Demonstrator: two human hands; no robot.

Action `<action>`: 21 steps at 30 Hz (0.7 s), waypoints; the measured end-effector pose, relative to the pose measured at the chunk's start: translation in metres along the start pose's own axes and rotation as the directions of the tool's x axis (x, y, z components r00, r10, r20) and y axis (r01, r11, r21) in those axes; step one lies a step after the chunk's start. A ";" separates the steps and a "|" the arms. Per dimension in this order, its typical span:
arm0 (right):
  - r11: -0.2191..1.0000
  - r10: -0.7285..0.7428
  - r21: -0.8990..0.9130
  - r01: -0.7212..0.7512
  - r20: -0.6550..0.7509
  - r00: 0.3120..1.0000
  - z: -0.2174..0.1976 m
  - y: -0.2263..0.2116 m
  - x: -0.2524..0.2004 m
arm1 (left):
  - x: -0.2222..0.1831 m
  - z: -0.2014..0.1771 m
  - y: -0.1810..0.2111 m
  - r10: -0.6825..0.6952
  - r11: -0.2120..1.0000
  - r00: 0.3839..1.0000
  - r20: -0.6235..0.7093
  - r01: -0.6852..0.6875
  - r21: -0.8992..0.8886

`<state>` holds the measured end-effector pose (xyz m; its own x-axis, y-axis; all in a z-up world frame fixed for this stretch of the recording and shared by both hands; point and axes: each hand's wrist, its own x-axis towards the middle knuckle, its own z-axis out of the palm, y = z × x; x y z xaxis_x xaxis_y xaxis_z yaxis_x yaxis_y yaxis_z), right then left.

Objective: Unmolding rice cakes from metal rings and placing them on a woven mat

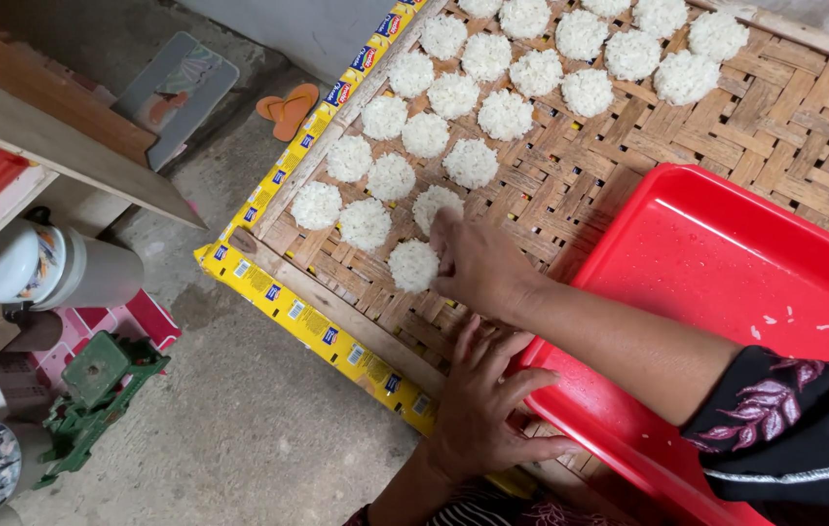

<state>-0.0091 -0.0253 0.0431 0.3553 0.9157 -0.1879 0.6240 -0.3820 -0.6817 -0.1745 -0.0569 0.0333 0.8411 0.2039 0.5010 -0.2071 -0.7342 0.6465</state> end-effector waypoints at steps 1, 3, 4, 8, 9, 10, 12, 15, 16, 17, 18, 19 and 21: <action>1.000 0.002 -0.001 -0.002 -0.001 1.000 0.002 0.002 -0.001 | 0.000 0.000 0.001 0.001 1.000 1.000 0.001 -0.001 -0.002; 0.991 -0.076 -0.104 0.079 0.028 0.997 0.007 0.004 -0.002 | 0.000 -0.002 0.002 0.000 1.000 0.999 0.038 0.000 0.000; 0.992 -0.076 -0.102 0.079 0.027 0.997 0.010 0.004 -0.001 | -0.001 -0.001 0.001 -0.001 1.000 0.999 0.040 0.001 0.001; 0.941 -0.216 -0.270 0.204 -0.015 0.976 0.017 0.005 0.002 | -0.003 0.000 0.001 -0.004 1.000 0.999 0.042 0.003 0.020; 0.943 -0.229 -0.254 0.216 -0.023 0.973 0.018 0.006 0.002 | -0.003 0.001 0.001 -0.005 1.000 0.999 0.042 0.004 0.028; 0.944 -0.227 -0.252 0.214 -0.025 0.974 0.016 0.007 0.002 | -0.003 0.001 0.001 -0.005 1.000 0.999 0.045 0.004 0.028; 0.951 -0.267 -0.164 0.261 -0.013 0.964 0.011 0.010 0.000 | -0.002 0.001 0.001 0.002 1.000 0.999 0.040 -0.003 0.028; 0.939 -0.187 -0.287 0.190 0.036 0.982 -0.012 0.017 -0.023 | -0.007 0.007 -0.002 -0.014 0.996 0.998 0.057 0.009 0.085; 0.945 -0.162 -0.285 0.161 0.020 0.987 -0.031 0.017 -0.043 | -0.007 0.006 -0.003 -0.001 0.998 0.997 0.076 -0.004 0.065; 0.954 -0.246 -0.177 0.243 0.006 0.969 -0.051 0.017 -0.062 | -0.006 0.007 -0.004 -0.003 0.995 0.999 0.054 -0.002 0.096; 0.949 -0.311 -0.068 0.308 -0.024 0.950 -0.069 0.020 -0.087 | -0.006 0.010 -0.003 -0.004 0.994 0.999 0.042 -0.001 0.112; 0.962 -0.268 -0.065 0.265 -0.042 0.963 -0.083 0.031 -0.109 | -0.007 0.012 -0.002 0.010 0.997 0.997 0.071 -0.016 0.076; 0.965 -0.061 -0.251 0.079 0.081 0.995 -0.110 0.051 -0.154 | -0.006 0.016 -0.003 -0.016 0.992 0.999 0.043 0.010 0.124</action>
<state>0.0450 -0.1998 0.1149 0.2593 0.9443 -0.2027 0.8047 -0.3273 -0.4953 -0.1710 -0.0658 0.0189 0.8649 0.1875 0.4657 -0.1348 -0.8068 0.5752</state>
